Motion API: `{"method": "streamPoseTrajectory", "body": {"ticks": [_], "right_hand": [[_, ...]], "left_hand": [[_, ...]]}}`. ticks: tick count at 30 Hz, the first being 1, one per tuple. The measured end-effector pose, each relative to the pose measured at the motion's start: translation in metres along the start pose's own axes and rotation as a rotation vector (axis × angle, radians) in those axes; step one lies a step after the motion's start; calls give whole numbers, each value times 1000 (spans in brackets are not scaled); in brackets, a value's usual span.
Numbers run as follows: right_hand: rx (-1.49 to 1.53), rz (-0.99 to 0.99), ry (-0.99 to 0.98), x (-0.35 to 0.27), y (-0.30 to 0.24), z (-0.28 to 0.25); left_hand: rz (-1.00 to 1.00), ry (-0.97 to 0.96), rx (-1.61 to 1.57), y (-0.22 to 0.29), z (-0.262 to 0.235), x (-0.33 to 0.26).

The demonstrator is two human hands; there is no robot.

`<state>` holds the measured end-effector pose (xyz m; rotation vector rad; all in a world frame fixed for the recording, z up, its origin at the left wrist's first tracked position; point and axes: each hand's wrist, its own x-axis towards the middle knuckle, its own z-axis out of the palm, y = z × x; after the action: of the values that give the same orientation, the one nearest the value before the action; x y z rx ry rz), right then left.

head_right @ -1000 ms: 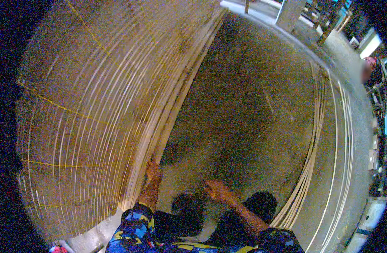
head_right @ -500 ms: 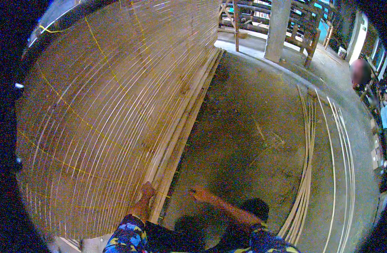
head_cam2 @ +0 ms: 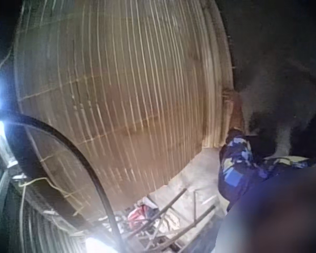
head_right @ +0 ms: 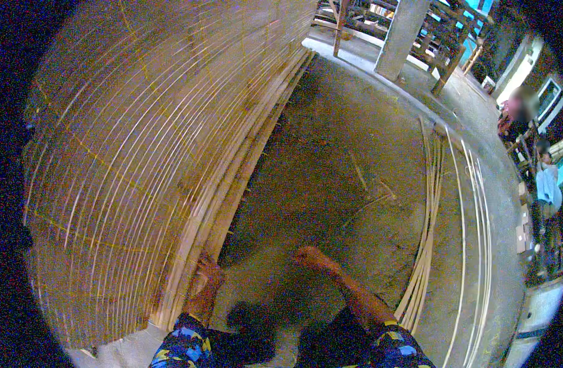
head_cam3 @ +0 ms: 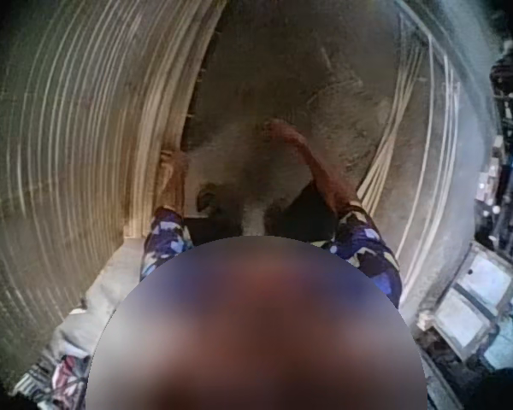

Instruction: The person ties thin bamboo strips to a horizontal frame using yellow string, then adds additional strips to the assembly. The person works by hand, repeatedly wrapping and knotting the string around the frame and strips.

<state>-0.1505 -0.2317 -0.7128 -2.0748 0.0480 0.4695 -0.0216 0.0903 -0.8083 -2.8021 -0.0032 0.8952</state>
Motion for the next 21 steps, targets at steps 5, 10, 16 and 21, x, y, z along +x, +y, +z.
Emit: {"method": "streamPoseTrajectory", "body": {"ticks": [5, 10, 16, 21], "right_hand": [[-52, -124, 130, 34, 7, 31], [-267, -113, 117, 29, -6, 28], [-65, -191, 317, 9, 0, 35], [60, -31, 81, -16, -54, 26]], "left_hand": [[179, 159, 191, 17, 14, 17], [-3, 345, 63, 21, 39, 62], [186, 296, -247, -28, -55, 61], [291, 277, -394, -49, -160, -8]]}}
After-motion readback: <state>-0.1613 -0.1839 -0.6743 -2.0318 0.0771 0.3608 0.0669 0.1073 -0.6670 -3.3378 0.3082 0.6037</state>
